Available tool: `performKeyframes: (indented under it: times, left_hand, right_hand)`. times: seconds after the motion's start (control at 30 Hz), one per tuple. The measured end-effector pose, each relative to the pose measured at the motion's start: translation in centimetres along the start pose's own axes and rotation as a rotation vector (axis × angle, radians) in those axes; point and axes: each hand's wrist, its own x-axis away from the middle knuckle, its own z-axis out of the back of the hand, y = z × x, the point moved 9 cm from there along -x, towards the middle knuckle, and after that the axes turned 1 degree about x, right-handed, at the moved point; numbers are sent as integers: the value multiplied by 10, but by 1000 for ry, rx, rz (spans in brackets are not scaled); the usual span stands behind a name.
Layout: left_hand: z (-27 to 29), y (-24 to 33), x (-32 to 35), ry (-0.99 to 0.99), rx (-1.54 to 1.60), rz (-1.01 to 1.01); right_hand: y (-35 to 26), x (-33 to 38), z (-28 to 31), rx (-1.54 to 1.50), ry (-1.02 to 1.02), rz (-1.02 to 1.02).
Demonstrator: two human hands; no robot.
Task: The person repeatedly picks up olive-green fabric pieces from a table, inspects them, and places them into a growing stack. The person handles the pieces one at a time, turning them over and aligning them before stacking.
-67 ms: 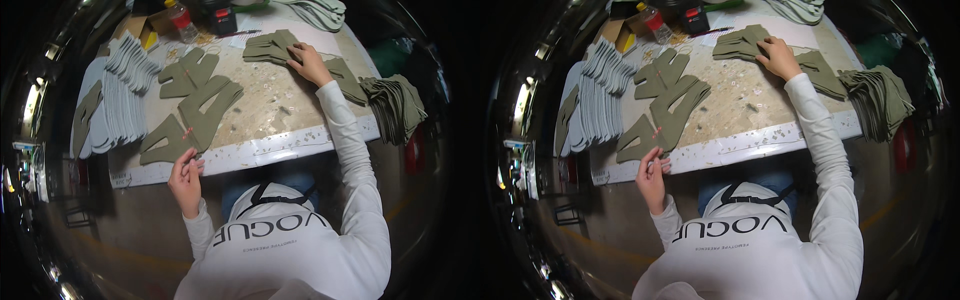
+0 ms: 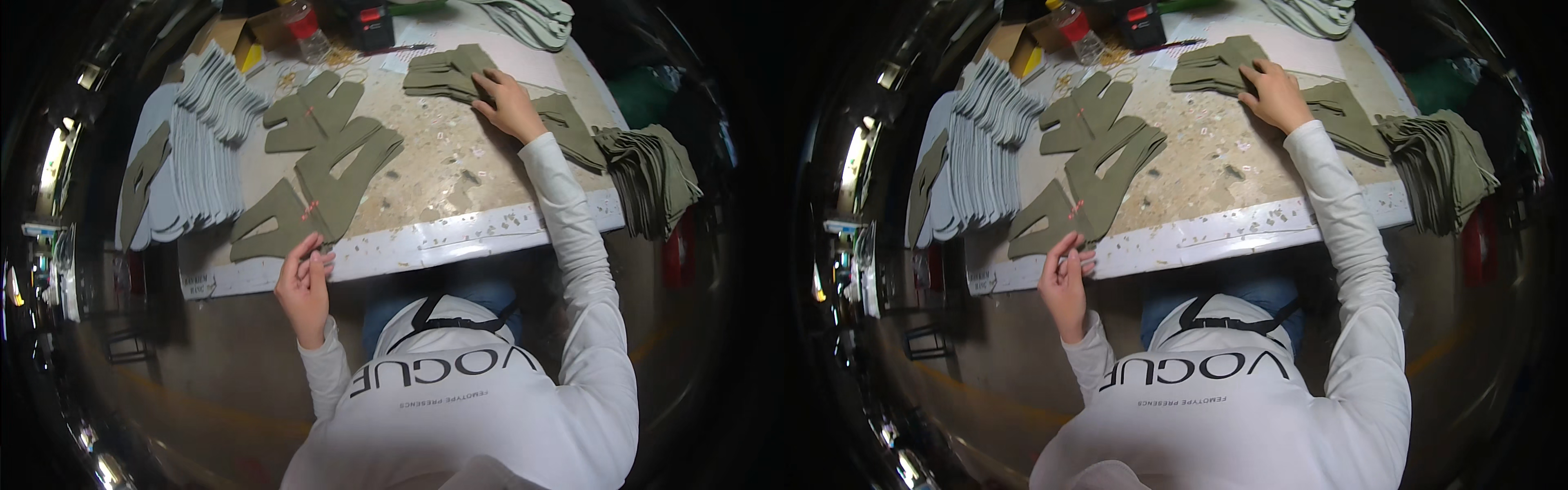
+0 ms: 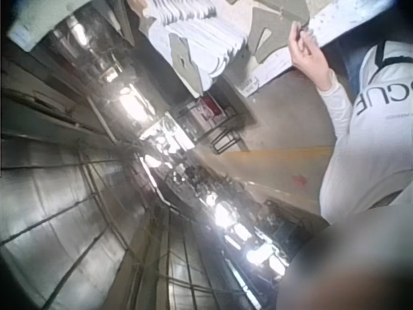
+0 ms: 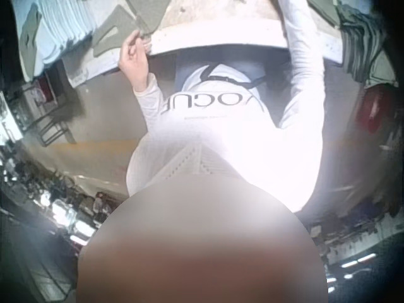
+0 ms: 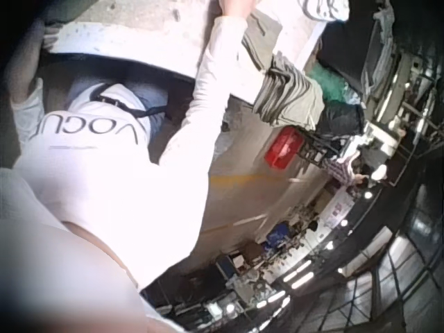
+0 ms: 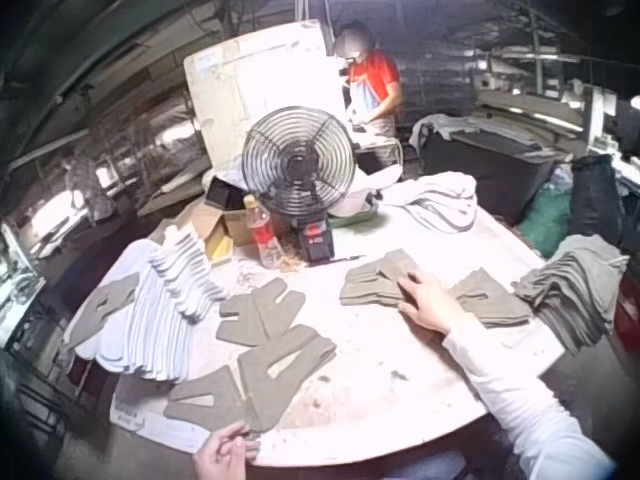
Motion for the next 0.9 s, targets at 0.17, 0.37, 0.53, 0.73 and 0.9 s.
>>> performKeyframes:
  times: [0.17, 0.37, 0.53, 0.73, 0.9]
  left_hand:
    - [6, 16, -13, 27, -10, -116]
    - [10, 22, -35, 137, -323, -159]
    - [-27, 12, -64, 100, -902, -216]
    - [-29, 6, -68, 180, -810, -207]
    - [-35, 19, -70, 190, -680, -330]
  right_hand:
    - [-37, -12, 0, -550, 70, 259]
    - [-4, -43, -12, -515, 120, -65]
    - [-24, -41, -7, -778, 177, 87]
    - [-27, 3, -12, 127, 113, 150]
    - [-35, 4, -19, 310, 120, 100]
